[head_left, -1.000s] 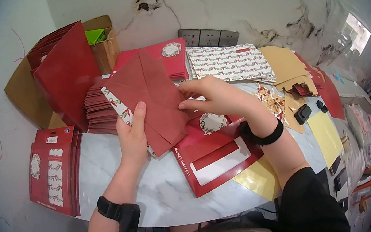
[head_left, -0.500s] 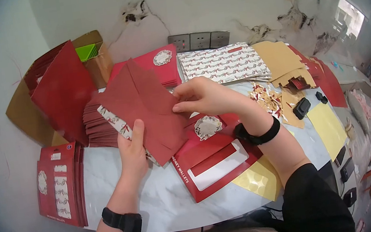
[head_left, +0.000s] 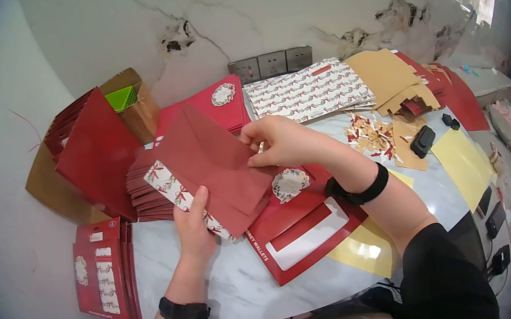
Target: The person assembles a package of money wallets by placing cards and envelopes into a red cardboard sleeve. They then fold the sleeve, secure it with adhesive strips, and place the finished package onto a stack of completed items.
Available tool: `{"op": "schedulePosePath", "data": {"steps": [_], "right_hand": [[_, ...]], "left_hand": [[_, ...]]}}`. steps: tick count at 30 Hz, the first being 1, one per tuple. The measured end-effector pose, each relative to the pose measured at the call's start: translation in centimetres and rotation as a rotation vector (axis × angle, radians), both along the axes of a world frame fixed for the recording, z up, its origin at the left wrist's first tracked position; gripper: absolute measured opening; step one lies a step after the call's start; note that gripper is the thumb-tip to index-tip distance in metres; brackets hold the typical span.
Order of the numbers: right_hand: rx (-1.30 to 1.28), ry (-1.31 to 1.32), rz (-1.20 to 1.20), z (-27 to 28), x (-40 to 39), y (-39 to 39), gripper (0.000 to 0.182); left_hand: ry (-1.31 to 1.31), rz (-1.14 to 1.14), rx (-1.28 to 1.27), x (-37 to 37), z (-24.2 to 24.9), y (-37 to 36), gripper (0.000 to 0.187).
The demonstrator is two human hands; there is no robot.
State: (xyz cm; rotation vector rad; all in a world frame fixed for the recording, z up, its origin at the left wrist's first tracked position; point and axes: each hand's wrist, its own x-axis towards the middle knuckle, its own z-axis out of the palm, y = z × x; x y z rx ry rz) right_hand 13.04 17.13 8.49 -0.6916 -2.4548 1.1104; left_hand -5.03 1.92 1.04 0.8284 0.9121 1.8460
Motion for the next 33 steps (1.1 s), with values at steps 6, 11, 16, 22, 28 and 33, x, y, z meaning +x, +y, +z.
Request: {"op": "schedulePosePath", "data": {"steps": [6,11,16,22,28,33], "right_hand": [[0.037,0.073,-0.178,-0.7,0.4,1.4,0.030],[-0.024,-0.038,-0.045,-0.1,0.2,-0.3,0.025],[0.168,0.105,-0.029,-2.2,-0.5,0.0,0.025],[0.079,0.113,-0.239,-1.3,-0.6,-0.3,0.023],[0.023,0.164,-0.132,-1.5,-1.1,-1.0,0.026],[-0.063,0.109,-0.069,-1.5,-1.7,-3.0,0.026]], "left_hand": [[-0.023,0.035,0.005,-0.3,-0.1,0.2,0.047],[0.036,0.045,-0.001,-0.3,-0.3,0.3,0.047],[0.051,0.048,0.005,-0.1,-0.3,0.3,0.048],[-0.034,0.012,0.001,-0.7,-1.2,0.1,0.048],[0.034,-0.018,0.043,-1.0,-2.0,0.3,0.066],[0.097,0.048,-0.024,0.1,-0.7,-0.1,0.054]]}}
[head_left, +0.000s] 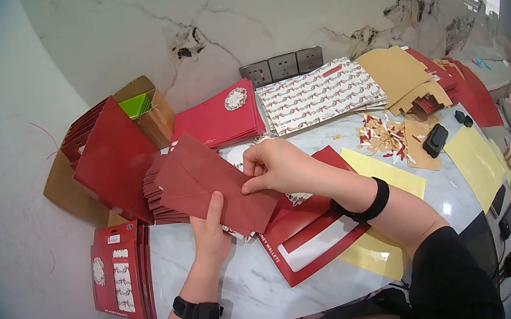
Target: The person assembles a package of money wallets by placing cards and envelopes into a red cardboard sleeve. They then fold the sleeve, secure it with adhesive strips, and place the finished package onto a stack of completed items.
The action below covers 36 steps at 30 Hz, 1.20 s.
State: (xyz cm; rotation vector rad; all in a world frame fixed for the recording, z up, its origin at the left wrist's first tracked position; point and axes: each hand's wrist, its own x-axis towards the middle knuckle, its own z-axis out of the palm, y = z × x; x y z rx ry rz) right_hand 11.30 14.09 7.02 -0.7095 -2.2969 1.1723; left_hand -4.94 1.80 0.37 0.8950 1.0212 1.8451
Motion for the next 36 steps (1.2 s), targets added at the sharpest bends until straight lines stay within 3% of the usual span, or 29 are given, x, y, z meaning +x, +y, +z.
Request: {"op": "schedulePosePath", "data": {"steps": [11,13,14,19,25,30,33,36], "right_hand": [[-0.026,-0.023,0.034,0.6,0.4,0.4,0.025],[0.223,-0.105,-0.003,0.3,0.2,0.3,0.022],[0.221,-0.107,-0.006,0.2,0.2,0.3,0.022],[0.249,0.218,-0.085,0.4,-0.1,0.2,0.021],[0.114,0.174,0.051,0.2,0.1,0.1,0.017],[-0.007,0.073,0.107,1.1,0.4,0.2,0.019],[0.162,-0.002,0.211,0.9,0.3,0.6,0.018],[0.266,-0.092,0.208,1.8,0.7,0.4,0.018]], "left_hand": [[-0.134,-0.058,0.025,-0.1,0.1,-0.1,0.050],[-0.105,-0.044,0.007,0.1,0.4,0.0,0.050],[-0.127,-0.039,-0.001,0.2,0.5,0.0,0.049],[-0.158,-0.067,-0.037,0.5,0.6,-0.3,0.049],[-0.257,-0.163,0.000,0.6,0.1,-0.7,0.050],[-0.125,-0.088,0.009,0.9,0.3,-0.8,0.057],[-0.057,0.003,0.115,0.9,-0.8,-0.4,0.057],[0.013,0.170,0.015,1.5,1.2,0.0,0.051]]}}
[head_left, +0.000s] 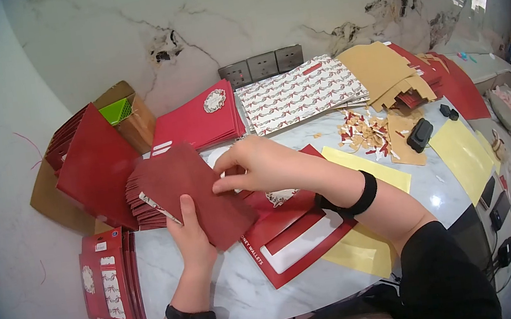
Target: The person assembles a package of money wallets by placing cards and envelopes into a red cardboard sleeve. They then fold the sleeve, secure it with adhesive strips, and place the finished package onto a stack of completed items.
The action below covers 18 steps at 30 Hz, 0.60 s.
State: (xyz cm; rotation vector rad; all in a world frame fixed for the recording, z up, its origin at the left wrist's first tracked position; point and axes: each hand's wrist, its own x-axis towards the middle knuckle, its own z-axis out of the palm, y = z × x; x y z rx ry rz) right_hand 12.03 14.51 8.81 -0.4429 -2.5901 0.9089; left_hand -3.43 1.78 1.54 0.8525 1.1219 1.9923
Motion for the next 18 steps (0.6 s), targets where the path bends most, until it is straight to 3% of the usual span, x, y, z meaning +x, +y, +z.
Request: {"op": "schedulePosePath", "data": {"steps": [3,4,6,8,9,12,18], "right_hand": [[0.040,0.208,-0.018,0.1,0.1,0.0,0.018],[-0.076,0.098,-0.068,0.8,0.3,-0.2,0.021],[-0.183,-0.001,-0.114,1.1,0.6,0.1,0.025],[-0.199,0.331,-0.134,-0.2,0.8,1.1,0.036],[-0.149,0.359,-0.163,0.3,1.1,1.1,0.040],[0.011,0.425,-0.240,0.5,1.4,1.6,0.035],[0.031,0.326,-0.405,1.0,3.0,3.6,0.024]], "left_hand": [[0.051,-0.004,-0.013,-0.1,0.2,0.2,0.042],[0.061,0.002,-0.008,-0.5,0.1,0.3,0.042],[0.118,-0.246,-0.056,-1.3,0.2,0.6,0.045],[0.146,-0.307,-0.057,-1.0,1.9,1.1,0.047],[0.062,-0.356,-0.103,-0.7,3.0,1.3,0.047],[-0.034,-0.409,-0.167,-0.2,4.9,3.0,0.045],[-0.136,-0.353,-0.127,2.6,5.4,7.1,0.039]]}}
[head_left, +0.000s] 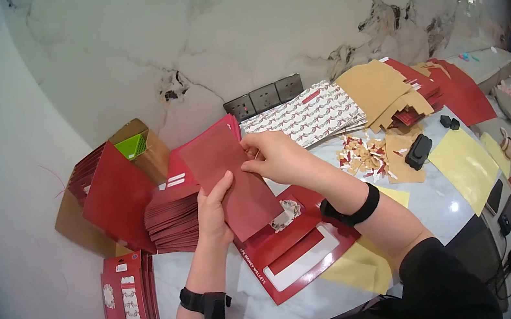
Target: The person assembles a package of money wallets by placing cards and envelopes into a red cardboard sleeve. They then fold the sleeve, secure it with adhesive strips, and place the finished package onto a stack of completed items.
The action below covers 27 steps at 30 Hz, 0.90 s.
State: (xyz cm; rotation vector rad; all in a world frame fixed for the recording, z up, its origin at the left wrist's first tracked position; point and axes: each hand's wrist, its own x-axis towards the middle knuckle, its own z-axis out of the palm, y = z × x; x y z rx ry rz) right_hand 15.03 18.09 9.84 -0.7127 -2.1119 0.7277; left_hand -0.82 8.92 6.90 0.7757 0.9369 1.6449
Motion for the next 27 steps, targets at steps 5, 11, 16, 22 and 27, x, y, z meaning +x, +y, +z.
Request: {"op": "schedulePosePath", "data": {"steps": [5,11,16,22,27], "right_hand": [[-0.178,-0.015,-0.003,0.5,1.4,2.2,0.024],[0.039,-0.284,-0.221,-1.4,4.9,7.5,0.034],[0.531,-0.575,-0.362,-10.3,9.5,12.7,0.045],[0.151,-0.687,-0.349,-7.1,9.7,12.3,0.031],[0.267,-0.518,-0.444,-5.4,10.0,11.6,0.013]], "left_hand": [[-0.226,-0.290,0.011,0.4,-0.6,0.6,0.047],[-0.043,-0.239,-0.083,0.0,-1.9,1.3,0.043],[0.040,-0.165,-0.106,-0.6,-2.0,1.4,0.043],[0.127,-0.175,-0.058,-0.9,-2.1,1.6,0.055],[0.144,0.025,-0.057,-0.1,-0.6,0.9,0.090]]}}
